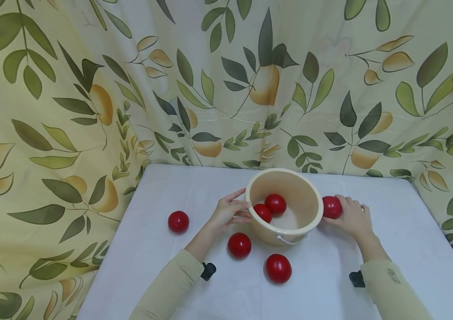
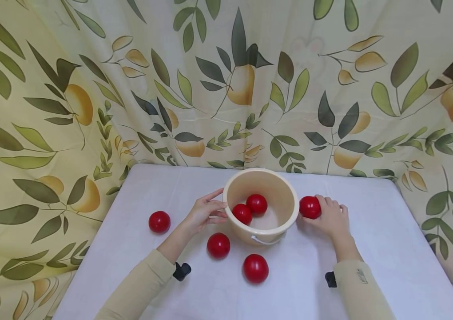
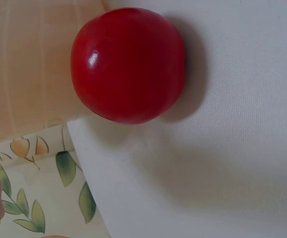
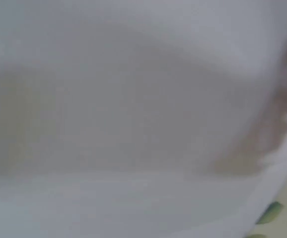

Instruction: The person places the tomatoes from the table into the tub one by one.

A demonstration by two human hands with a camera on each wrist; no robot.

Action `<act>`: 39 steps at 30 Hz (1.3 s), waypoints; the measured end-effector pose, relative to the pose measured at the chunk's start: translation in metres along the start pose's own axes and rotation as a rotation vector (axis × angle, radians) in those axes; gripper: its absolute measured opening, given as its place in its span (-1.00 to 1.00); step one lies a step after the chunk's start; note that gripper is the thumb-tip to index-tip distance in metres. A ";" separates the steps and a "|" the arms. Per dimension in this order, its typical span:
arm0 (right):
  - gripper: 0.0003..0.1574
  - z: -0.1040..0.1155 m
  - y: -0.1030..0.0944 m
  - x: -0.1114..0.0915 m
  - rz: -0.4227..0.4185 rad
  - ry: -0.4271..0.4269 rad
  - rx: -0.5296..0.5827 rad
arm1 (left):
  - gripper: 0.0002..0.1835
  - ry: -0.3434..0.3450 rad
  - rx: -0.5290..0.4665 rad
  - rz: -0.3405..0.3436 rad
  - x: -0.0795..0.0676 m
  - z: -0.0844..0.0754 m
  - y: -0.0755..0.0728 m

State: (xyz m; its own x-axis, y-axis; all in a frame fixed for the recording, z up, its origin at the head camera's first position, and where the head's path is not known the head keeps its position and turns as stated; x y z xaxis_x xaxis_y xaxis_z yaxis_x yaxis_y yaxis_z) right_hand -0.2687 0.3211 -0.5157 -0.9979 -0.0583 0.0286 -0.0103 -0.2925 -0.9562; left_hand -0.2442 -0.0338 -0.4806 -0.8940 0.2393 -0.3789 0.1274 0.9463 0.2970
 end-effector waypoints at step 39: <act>0.04 0.170 -0.037 0.015 -0.009 -0.725 -0.314 | -0.41 -0.012 -0.001 0.001 0.000 -0.001 0.000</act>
State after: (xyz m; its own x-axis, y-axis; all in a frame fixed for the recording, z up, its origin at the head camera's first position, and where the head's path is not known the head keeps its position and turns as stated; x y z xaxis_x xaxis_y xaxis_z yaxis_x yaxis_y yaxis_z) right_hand -0.2726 0.1690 -0.4304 -0.7082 -0.6964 0.1160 -0.1438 -0.0186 -0.9894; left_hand -0.2444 -0.0340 -0.4799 -0.8886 0.2427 -0.3893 0.1279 0.9460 0.2979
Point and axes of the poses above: each hand's wrist, its own x-axis towards the middle knuckle, its own y-axis out of the palm, z = x × y, the point moved 5 cm from there along x, towards the middle knuckle
